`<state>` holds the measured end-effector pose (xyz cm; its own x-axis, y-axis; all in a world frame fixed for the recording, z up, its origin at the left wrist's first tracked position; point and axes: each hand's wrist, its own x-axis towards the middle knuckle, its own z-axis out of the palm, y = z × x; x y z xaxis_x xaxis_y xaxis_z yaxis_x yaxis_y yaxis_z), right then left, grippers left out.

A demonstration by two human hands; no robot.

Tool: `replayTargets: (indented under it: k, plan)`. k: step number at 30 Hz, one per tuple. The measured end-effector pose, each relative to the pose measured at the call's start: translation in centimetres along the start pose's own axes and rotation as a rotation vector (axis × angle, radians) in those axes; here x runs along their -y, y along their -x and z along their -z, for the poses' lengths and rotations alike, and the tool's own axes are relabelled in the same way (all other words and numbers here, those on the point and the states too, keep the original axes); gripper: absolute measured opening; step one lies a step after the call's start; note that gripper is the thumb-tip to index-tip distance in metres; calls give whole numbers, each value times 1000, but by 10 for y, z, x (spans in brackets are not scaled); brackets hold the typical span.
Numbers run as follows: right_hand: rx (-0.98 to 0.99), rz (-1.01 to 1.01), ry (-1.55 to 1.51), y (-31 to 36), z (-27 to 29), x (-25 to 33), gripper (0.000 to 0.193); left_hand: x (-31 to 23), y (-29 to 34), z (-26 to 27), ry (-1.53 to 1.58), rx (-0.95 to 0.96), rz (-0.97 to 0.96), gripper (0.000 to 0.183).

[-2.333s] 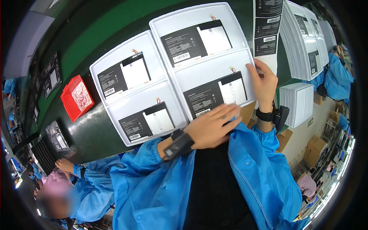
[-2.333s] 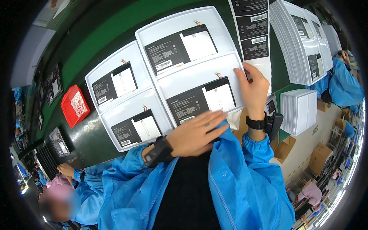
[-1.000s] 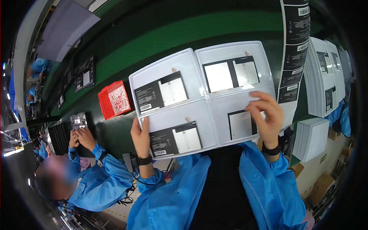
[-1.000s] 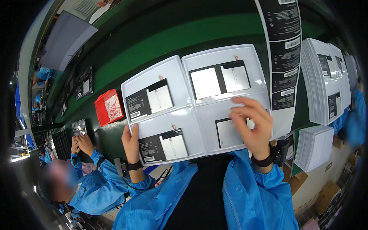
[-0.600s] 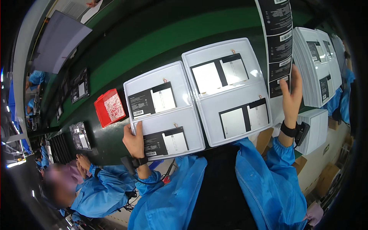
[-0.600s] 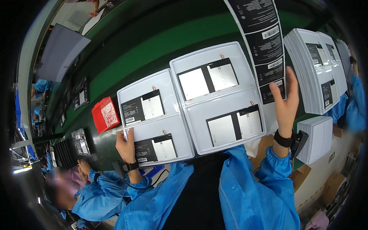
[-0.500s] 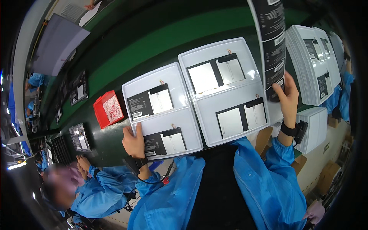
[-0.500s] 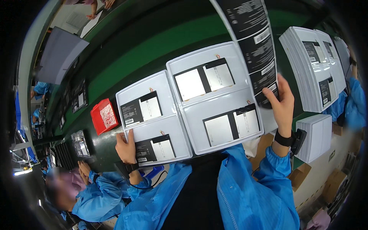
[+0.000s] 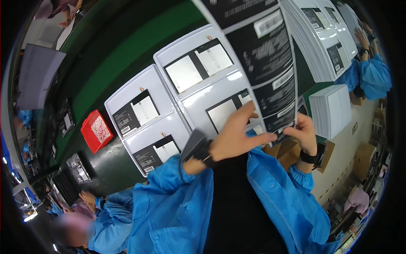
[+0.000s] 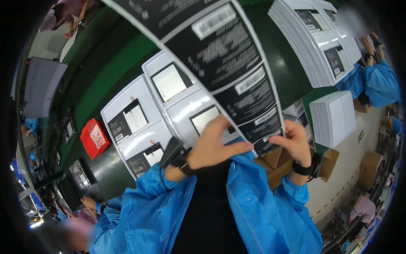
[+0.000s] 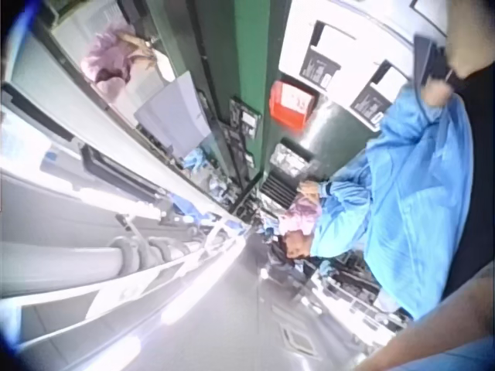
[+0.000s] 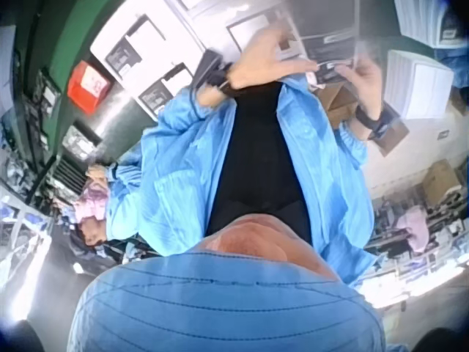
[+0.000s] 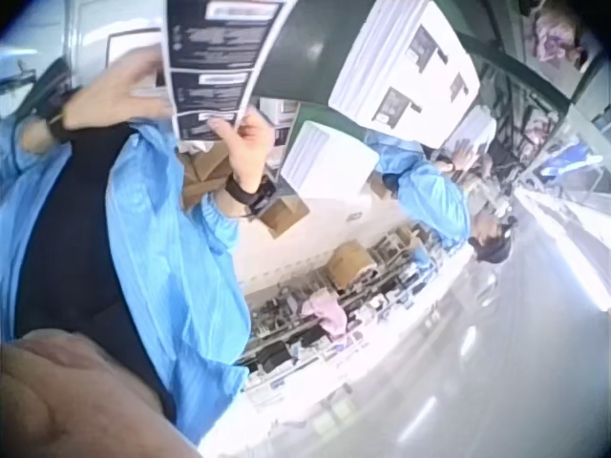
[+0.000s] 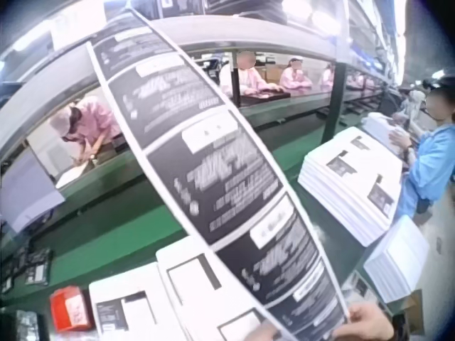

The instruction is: Assembling laptop components and applying labels on a factory assembly line.

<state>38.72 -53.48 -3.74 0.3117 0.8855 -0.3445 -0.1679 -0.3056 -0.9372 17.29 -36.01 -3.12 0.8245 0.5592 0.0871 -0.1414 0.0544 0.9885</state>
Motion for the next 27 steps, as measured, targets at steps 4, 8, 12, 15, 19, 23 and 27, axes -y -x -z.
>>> replayTargets:
  k: [4,8,12,15,19,23,27]
  plan:
    - [-6,-190,175,16,-11,-24,32,15,-11,-26,521,-33,391,33]
    - [-150,41,466,17,-19,-12,37,30,-9,-22,765,-186,484,35]
    - [-207,169,98,21,-22,-3,27,16,-22,-6,852,-268,453,40]
    - [-102,230,255,15,-24,2,21,14,-32,18,979,-178,378,51]
    - [-187,264,58,1,-43,19,14,22,-6,7,852,99,321,48]
    - [-181,332,274,-9,-47,28,13,13,-10,-5,748,-21,438,38]
    - [-258,512,528,-18,-50,40,13,10,-14,0,818,-29,479,39]
